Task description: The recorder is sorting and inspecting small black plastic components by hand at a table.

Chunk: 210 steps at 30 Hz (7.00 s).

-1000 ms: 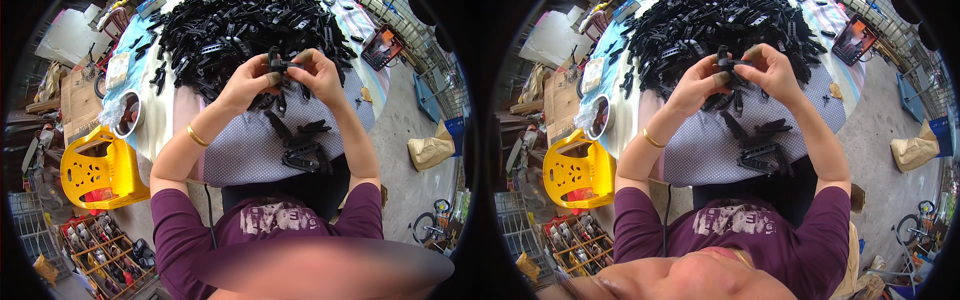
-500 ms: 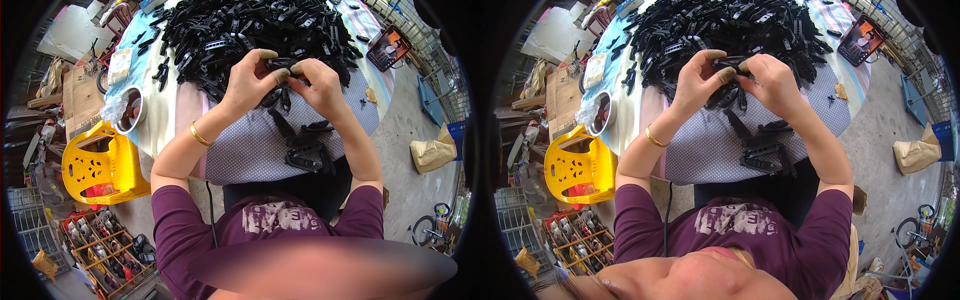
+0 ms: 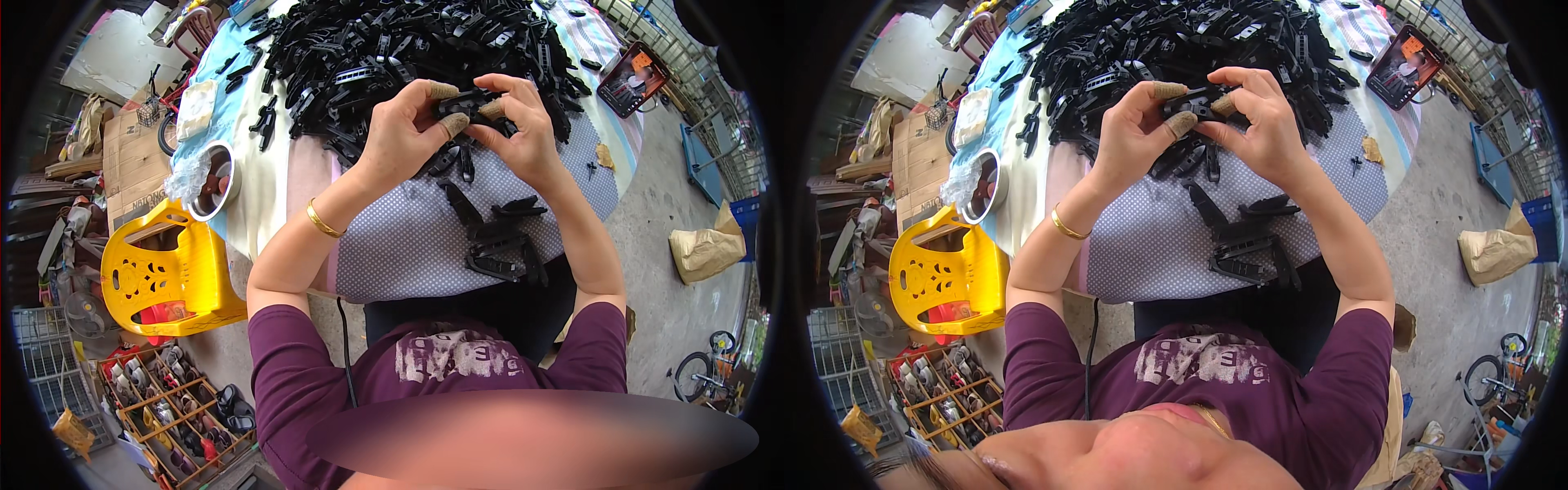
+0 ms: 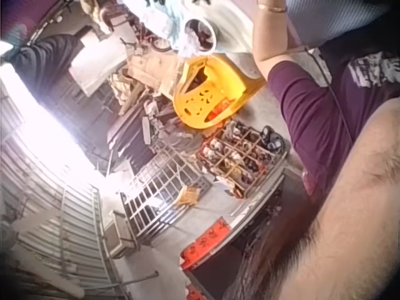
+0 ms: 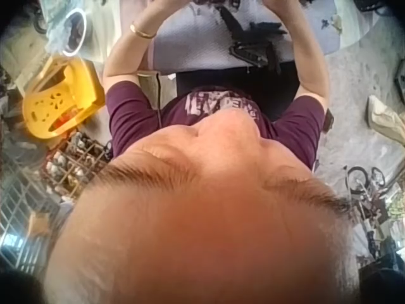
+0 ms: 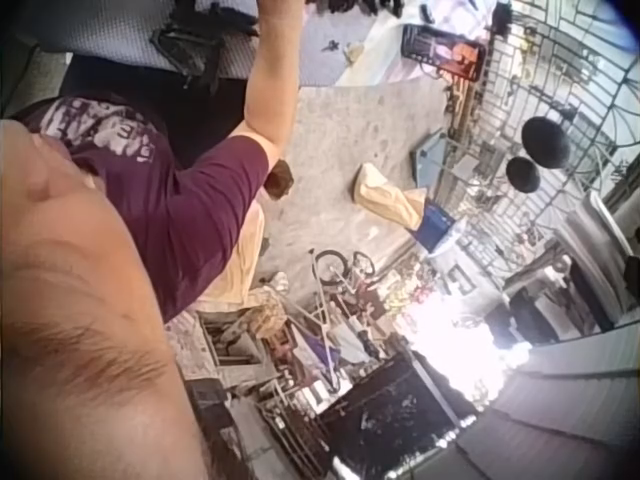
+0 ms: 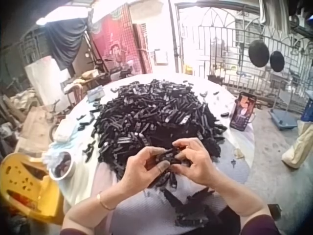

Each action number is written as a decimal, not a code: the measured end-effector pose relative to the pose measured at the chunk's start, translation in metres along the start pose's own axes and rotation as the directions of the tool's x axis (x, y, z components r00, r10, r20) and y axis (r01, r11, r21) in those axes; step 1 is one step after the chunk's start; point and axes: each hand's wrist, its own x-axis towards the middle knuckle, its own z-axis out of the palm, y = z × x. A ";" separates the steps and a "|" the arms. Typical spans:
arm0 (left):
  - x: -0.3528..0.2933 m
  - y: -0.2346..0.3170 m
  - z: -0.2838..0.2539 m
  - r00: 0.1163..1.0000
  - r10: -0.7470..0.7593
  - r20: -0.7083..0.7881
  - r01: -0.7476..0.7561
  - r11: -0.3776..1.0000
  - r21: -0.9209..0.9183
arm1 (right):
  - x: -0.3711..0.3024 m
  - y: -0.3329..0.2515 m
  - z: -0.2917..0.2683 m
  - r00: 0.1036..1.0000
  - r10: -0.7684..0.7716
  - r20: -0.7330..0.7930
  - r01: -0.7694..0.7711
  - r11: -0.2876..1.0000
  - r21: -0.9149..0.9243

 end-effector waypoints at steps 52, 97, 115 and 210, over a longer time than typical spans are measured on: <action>0.006 -0.024 0.011 0.942 0.073 0.328 -0.325 0.445 0.835 | -0.002 0.017 -0.023 0.867 0.385 0.317 -0.465 0.853 0.235; 0.006 0.007 -0.003 0.986 0.151 0.067 -0.159 0.980 0.123 | -0.004 0.008 -0.012 0.986 0.043 0.162 -0.055 0.996 0.068; 0.026 -0.027 0.014 0.907 0.391 0.157 -0.408 0.724 0.556 | 0.001 0.010 -0.012 0.681 0.254 0.687 -0.341 0.940 -0.009; 0.009 -0.020 -0.001 0.980 0.193 -0.056 -0.166 0.935 0.314 | 0.003 0.021 -0.020 0.760 0.545 0.354 -0.643 0.552 0.531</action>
